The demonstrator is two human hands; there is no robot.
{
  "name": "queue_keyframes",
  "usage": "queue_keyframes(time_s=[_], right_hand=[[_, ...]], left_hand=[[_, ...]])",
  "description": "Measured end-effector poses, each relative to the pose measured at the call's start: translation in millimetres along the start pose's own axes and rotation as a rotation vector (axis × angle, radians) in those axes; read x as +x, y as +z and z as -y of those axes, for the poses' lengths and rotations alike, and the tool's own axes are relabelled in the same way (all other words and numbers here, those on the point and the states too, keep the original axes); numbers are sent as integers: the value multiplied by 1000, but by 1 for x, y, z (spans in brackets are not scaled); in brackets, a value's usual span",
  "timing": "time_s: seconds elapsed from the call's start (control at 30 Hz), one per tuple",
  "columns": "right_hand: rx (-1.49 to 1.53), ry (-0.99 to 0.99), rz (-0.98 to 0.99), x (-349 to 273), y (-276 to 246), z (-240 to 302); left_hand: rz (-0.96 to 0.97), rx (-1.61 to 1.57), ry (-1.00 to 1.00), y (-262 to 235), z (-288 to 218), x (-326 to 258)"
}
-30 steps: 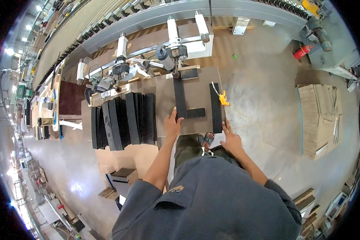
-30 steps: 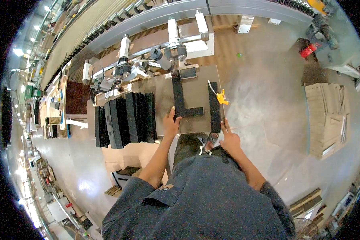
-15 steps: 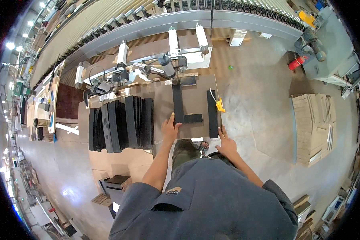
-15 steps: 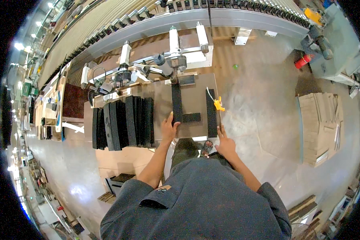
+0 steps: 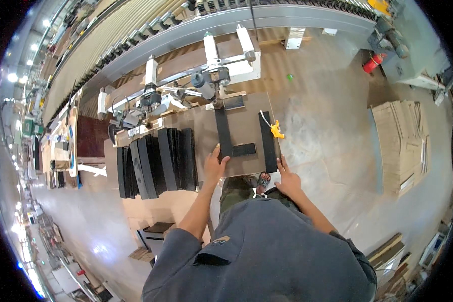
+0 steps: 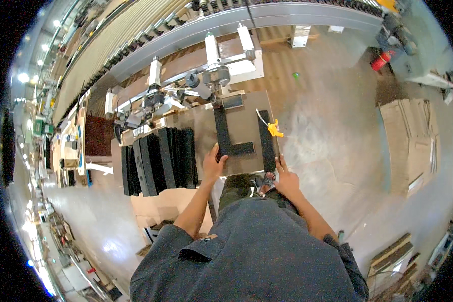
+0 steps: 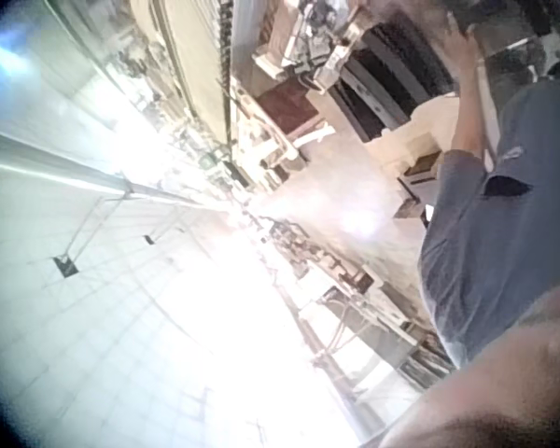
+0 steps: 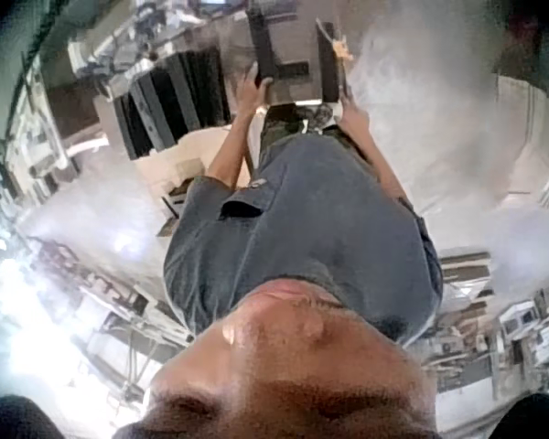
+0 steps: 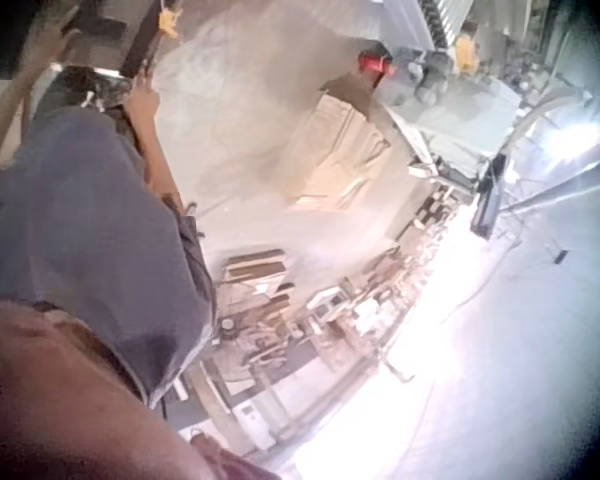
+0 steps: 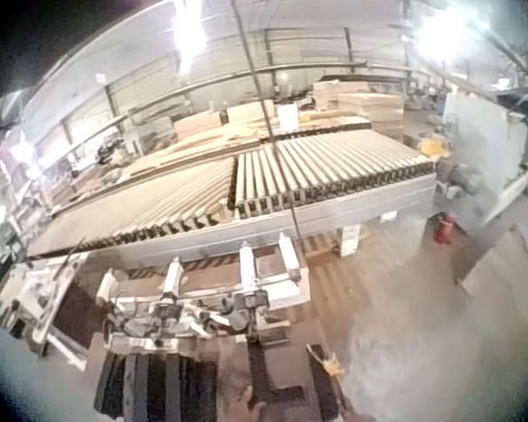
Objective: The person applies adhesive from a bottle to the surfaces of black foam blocks and joins them to form L-shaped structures, stacking the finished pieces on a workbench.
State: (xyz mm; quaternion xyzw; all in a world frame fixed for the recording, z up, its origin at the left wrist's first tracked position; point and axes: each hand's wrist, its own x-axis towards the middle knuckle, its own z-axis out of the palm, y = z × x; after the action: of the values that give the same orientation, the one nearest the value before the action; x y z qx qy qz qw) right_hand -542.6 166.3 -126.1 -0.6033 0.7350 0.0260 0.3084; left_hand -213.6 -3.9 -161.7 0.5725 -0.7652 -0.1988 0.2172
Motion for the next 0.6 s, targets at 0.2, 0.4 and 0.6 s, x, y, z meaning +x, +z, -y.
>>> queue_keyframes(time_s=[0.2,0.4,0.6], right_hand=[[66,-9,-47,-2,10,-3],[61,-50,-166,-5,10,-5],[61,-57,-192,-8,9,-3]], left_hand=[[197,338,356,-42,-2,78],[330,724,998,-38,-2,146],[426,661,1095,-29,-6,173]])
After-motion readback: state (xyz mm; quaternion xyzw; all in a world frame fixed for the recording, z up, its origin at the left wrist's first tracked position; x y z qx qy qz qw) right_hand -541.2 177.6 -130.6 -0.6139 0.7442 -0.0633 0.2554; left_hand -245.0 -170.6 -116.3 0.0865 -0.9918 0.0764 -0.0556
